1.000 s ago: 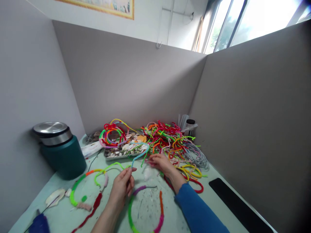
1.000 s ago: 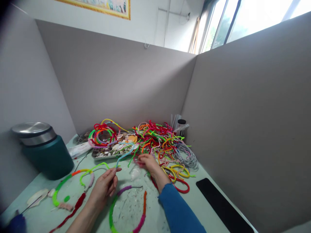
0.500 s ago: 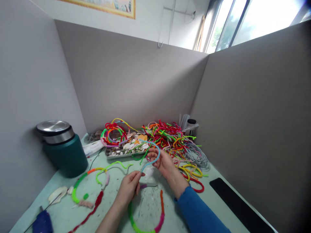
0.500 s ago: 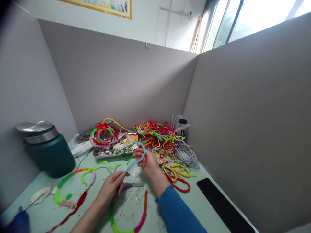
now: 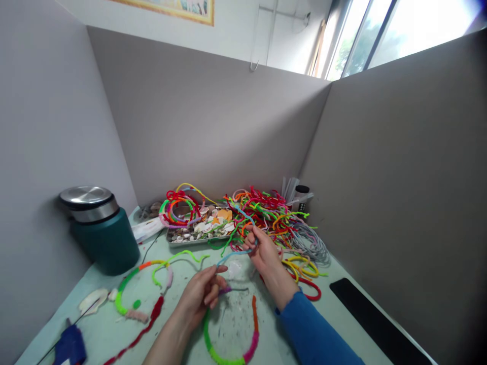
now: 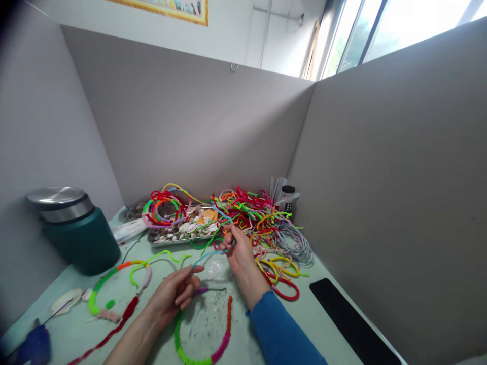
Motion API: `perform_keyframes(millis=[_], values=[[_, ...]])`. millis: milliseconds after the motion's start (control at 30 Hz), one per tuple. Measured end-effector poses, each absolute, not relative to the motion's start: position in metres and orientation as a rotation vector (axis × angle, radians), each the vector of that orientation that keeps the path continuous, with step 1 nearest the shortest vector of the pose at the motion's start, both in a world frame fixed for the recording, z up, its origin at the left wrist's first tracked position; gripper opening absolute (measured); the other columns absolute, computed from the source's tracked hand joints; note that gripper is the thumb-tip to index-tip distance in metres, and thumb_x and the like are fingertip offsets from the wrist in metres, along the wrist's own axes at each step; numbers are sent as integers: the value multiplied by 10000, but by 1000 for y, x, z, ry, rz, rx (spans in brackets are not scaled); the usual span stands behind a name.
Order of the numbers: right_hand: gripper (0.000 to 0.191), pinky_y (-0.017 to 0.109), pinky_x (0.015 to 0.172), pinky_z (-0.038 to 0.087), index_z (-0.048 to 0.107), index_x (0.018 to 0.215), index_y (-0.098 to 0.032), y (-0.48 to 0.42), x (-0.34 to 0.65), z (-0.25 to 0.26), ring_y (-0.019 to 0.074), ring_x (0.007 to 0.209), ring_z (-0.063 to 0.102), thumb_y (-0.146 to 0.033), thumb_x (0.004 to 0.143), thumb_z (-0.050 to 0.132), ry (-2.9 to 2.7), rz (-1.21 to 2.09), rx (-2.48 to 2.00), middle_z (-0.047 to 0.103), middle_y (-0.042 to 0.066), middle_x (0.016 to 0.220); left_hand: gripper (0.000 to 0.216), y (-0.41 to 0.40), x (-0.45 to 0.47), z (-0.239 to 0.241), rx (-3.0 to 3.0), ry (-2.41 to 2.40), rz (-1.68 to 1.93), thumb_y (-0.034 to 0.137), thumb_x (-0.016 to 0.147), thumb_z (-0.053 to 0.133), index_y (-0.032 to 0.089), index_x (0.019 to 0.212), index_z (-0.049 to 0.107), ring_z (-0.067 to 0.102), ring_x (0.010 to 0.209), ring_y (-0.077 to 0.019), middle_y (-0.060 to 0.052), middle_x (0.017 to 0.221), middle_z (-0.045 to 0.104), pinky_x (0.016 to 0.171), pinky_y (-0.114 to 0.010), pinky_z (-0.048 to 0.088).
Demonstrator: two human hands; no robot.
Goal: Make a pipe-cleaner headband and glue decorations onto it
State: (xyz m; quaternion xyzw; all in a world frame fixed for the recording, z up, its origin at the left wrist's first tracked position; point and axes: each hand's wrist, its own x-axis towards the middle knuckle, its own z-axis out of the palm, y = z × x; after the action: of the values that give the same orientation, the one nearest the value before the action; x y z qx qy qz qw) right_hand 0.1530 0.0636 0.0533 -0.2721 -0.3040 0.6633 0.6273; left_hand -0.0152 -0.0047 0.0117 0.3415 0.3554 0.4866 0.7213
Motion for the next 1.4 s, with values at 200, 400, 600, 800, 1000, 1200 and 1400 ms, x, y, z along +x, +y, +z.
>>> perform_keyframes(millis=[200, 400, 600, 800, 1000, 1200, 1400], values=[[212, 164, 326, 235, 567, 819, -174, 66, 157, 51, 55, 364, 252, -383, 792, 589, -732, 1504, -646, 322, -92, 476, 255, -6, -17, 12, 760, 758, 1023, 352, 789, 585, 102, 758, 629, 220, 295, 8, -14, 584, 620, 295, -139, 237], [215, 157, 302, 160, 554, 812, -180, 64, 161, 56, 51, 342, 131, -392, 793, 580, -795, 1402, -675, 214, -124, 432, 349, -13, -11, 17, 921, 859, 842, 387, 745, 596, 145, 504, 524, 196, 269, -17, 42, 352, 451, 291, -167, 184], [216, 169, 343, 165, 594, 804, -184, 55, 159, 69, 54, 369, 165, -398, 781, 609, -887, 1195, -695, 258, -112, 422, 430, -9, -2, 8, 1184, 1150, 856, 516, 690, 622, 163, 478, 500, 274, 267, -39, 57, 327, 402, 301, -173, 156], [217, 234, 509, 356, 683, 891, -218, 40, 166, 79, 121, 520, 460, -354, 866, 515, -1537, 569, -876, 553, -8, 606, 422, -3, -11, 15, 1061, 1116, 1214, 546, 704, 611, 140, 818, 627, 312, 293, -41, 30, 497, 564, 298, -171, 251], [220, 274, 665, 423, 684, 975, -236, 37, 165, 75, 181, 698, 604, -269, 889, 484, -2027, 409, -803, 687, 52, 810, 508, -7, -24, 33, 846, 854, 1389, 567, 807, 462, 105, 952, 618, 260, 316, -22, 13, 584, 588, 339, -177, 307], [216, 281, 673, 443, 697, 968, -241, 37, 164, 72, 194, 719, 635, -274, 883, 501, -2143, 431, -752, 715, 57, 853, 392, -4, -26, 30, 816, 924, 1394, 504, 744, 590, 133, 869, 608, 266, 312, -18, 40, 568, 575, 334, -171, 285], [220, 293, 694, 458, 701, 969, -245, 35, 166, 71, 203, 758, 648, -259, 885, 498, -2199, 418, -697, 719, 63, 885, 362, -3, -26, 24, 764, 976, 1314, 490, 729, 618, 141, 817, 582, 250, 297, -4, 50, 541, 564, 316, -153, 260]])
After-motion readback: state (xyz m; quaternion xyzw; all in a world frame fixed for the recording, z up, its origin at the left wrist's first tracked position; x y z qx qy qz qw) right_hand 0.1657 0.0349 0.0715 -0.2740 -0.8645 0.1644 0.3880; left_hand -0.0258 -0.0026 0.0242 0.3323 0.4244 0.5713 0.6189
